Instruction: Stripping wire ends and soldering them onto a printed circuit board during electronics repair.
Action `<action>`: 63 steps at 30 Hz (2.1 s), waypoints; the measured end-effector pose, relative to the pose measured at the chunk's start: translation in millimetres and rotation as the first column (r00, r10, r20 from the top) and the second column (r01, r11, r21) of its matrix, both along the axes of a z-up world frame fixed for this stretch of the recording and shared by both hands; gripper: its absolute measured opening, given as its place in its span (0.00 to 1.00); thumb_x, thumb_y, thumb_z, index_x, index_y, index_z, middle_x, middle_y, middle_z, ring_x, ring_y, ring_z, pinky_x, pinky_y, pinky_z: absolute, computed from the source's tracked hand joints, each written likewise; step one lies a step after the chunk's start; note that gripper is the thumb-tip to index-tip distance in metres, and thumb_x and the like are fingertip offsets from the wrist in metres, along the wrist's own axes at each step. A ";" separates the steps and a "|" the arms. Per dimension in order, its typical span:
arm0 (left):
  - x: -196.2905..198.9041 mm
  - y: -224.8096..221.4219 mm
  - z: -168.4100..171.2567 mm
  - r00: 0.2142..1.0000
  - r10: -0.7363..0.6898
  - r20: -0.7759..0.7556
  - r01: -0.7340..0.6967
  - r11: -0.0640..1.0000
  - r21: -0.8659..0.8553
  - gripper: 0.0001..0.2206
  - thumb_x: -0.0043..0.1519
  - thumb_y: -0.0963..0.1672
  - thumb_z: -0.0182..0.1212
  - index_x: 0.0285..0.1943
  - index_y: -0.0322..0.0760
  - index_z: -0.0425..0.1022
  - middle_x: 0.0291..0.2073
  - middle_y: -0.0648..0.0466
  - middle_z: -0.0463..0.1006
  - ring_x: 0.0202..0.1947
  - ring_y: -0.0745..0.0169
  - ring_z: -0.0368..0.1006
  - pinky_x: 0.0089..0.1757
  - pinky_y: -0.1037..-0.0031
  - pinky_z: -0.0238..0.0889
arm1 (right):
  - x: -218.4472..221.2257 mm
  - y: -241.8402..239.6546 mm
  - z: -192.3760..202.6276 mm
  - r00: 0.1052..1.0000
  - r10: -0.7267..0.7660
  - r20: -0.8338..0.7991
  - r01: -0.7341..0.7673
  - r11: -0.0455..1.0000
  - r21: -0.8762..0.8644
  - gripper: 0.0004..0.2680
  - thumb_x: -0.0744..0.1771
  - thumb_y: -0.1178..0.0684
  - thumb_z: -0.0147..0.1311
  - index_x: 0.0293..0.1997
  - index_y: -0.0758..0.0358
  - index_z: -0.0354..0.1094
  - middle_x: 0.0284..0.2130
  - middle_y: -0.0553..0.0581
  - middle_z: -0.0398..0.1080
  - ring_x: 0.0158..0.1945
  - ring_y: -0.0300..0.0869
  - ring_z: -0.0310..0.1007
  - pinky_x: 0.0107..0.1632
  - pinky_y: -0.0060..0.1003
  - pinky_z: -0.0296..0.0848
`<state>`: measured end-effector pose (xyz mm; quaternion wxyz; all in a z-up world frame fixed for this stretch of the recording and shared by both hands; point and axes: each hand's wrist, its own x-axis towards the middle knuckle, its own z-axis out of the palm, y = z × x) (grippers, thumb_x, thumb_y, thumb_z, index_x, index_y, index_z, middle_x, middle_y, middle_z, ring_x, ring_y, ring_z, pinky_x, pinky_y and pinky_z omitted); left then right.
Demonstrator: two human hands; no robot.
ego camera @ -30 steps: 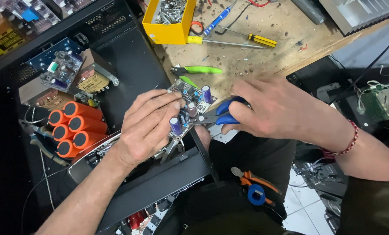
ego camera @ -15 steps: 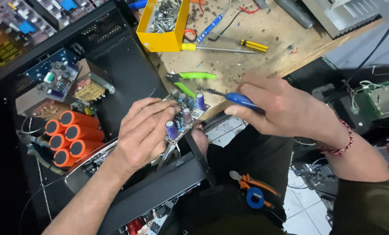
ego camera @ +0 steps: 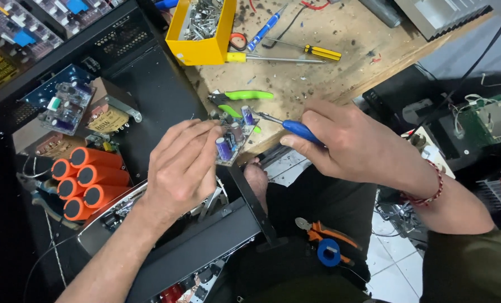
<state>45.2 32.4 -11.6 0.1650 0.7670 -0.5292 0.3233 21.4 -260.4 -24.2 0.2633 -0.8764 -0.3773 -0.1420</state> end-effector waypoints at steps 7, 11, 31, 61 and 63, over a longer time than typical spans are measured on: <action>24.9 -20.4 5.9 0.990 0.127 0.059 -0.138 0.953 0.271 0.08 0.65 0.35 0.59 0.51 0.24 0.81 0.44 0.42 0.85 0.50 0.46 0.80 0.55 0.57 0.70 | 2.3 -2.6 -5.5 0.991 -0.044 -0.129 0.055 0.995 0.085 0.13 0.72 0.49 0.50 0.32 0.65 0.58 0.23 0.54 0.57 0.22 0.41 0.56 0.25 0.35 0.60; 50.2 -32.3 -7.2 0.975 0.165 0.146 -0.210 0.898 0.387 0.11 0.62 0.38 0.64 0.53 0.32 0.82 0.45 0.51 0.86 0.50 0.53 0.80 0.51 0.64 0.69 | 3.6 -8.4 -8.2 0.979 -0.013 -0.203 0.059 0.974 0.220 0.10 0.72 0.50 0.47 0.35 0.66 0.63 0.22 0.54 0.61 0.24 0.42 0.60 0.29 0.36 0.64; 56.3 -47.0 21.2 0.537 0.596 -0.597 -0.003 0.709 0.705 0.27 0.54 0.46 0.73 0.62 0.31 0.72 0.60 0.45 0.76 0.58 0.41 0.73 0.53 0.53 0.69 | 12.3 -9.0 -52.0 0.958 -0.208 0.199 0.186 0.975 0.122 0.11 0.72 0.52 0.57 0.37 0.70 0.63 0.33 0.61 0.62 0.25 0.42 0.60 0.26 0.30 0.64; 9.3 -20.6 15.0 0.942 0.248 -0.228 -0.142 0.906 0.399 0.14 0.68 0.43 0.62 0.56 0.24 0.82 0.52 0.39 0.84 0.54 0.43 0.80 0.59 0.55 0.71 | 11.7 -1.5 -68.4 0.600 -0.238 -0.764 0.328 0.944 -0.037 0.15 0.72 0.45 0.42 0.28 0.60 0.66 0.16 0.52 0.70 0.17 0.41 0.70 0.28 0.36 0.68; 9.8 -19.5 14.1 0.938 0.243 -0.245 -0.132 0.909 0.396 0.14 0.69 0.43 0.61 0.56 0.24 0.81 0.53 0.39 0.83 0.56 0.42 0.79 0.59 0.54 0.70 | 10.9 -2.6 -67.9 0.653 -0.293 -0.699 0.288 0.949 -0.129 0.14 0.73 0.47 0.44 0.32 0.60 0.70 0.19 0.52 0.67 0.17 0.41 0.65 0.26 0.37 0.63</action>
